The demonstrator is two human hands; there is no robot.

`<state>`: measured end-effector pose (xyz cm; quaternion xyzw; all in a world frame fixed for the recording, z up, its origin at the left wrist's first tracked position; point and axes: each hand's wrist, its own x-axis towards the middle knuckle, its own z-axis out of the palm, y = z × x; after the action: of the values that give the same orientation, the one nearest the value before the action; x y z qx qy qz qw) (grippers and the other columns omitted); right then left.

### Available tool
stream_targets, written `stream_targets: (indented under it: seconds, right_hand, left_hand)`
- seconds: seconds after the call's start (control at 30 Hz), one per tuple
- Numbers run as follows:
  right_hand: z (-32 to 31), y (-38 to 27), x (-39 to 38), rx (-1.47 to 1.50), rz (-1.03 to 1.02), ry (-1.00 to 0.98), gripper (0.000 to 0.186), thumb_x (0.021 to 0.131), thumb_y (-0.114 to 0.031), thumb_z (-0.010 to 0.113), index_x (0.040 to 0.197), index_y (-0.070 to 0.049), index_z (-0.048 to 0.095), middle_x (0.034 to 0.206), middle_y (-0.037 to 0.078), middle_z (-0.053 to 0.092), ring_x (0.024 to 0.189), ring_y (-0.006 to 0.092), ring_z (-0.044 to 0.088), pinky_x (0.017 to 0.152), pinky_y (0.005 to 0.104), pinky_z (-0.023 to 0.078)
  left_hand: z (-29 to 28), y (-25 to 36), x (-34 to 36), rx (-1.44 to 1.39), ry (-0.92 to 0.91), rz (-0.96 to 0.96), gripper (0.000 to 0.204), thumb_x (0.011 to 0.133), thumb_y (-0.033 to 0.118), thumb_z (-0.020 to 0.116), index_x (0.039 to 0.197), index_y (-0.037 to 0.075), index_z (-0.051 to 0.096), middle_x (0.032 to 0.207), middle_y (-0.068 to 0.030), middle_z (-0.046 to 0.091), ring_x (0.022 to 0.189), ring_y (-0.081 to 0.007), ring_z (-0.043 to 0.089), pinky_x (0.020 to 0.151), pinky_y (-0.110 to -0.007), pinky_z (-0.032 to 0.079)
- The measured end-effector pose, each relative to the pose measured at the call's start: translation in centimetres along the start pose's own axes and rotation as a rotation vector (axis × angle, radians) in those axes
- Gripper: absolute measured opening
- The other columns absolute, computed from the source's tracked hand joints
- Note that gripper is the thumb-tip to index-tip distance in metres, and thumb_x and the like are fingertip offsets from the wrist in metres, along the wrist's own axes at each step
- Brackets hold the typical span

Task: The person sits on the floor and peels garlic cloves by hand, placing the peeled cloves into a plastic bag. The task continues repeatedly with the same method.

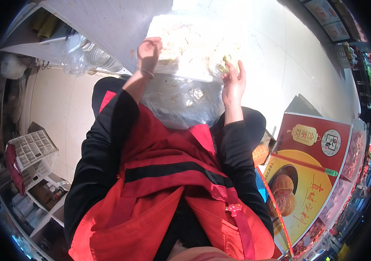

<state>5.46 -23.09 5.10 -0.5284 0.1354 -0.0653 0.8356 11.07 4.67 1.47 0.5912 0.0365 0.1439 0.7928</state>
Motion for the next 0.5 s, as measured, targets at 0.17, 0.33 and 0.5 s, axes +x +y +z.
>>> stream_targets:
  seconds: [0.17, 0.33, 0.5]
  right_hand:
    - [1.2, 2.5, -2.3, -0.123, 0.126, -0.125, 0.032, 0.092, -0.007, 0.056, 0.123, -0.001, 0.051, 0.099, 0.009, 0.064, 0.067, 0.0084, 0.051, 0.064, 0.021, 0.043]
    - [1.4, 3.9, -3.3, -0.339, 0.148, -0.283, 0.017, 0.091, -0.006, 0.056, 0.106, 0.0, 0.061, 0.09, 0.006, 0.064, 0.069, 0.009, 0.052, 0.067, 0.0225, 0.044]
    - [1.3, 4.5, -3.1, -0.354, 0.173, -0.254, 0.013, 0.091, -0.007, 0.057, 0.101, -0.002, 0.062, 0.086, 0.004, 0.064, 0.068, 0.0087, 0.052, 0.067, 0.0217, 0.043]
  left_hand:
    - [-2.8, -1.0, 4.8, 0.396, 0.069, -0.261, 0.014, 0.081, -0.002, 0.058, 0.093, -0.003, 0.064, 0.08, -0.005, 0.066, 0.067, -0.0087, 0.058, 0.061, -0.023, 0.047]
    - [-3.6, -4.3, 3.9, 0.988, -0.12, -0.272, 0.022, 0.079, 0.024, 0.061, 0.093, 0.009, 0.068, 0.079, -0.0113, 0.068, 0.071, -0.0249, 0.064, 0.067, -0.033, 0.05]
    - [-1.4, -4.2, 1.7, 1.279, -0.193, -0.201, 0.029, 0.076, 0.033, 0.058, 0.095, 0.014, 0.068, 0.099, -0.0142, 0.066, 0.099, -0.0311, 0.06, 0.086, -0.041, 0.047]
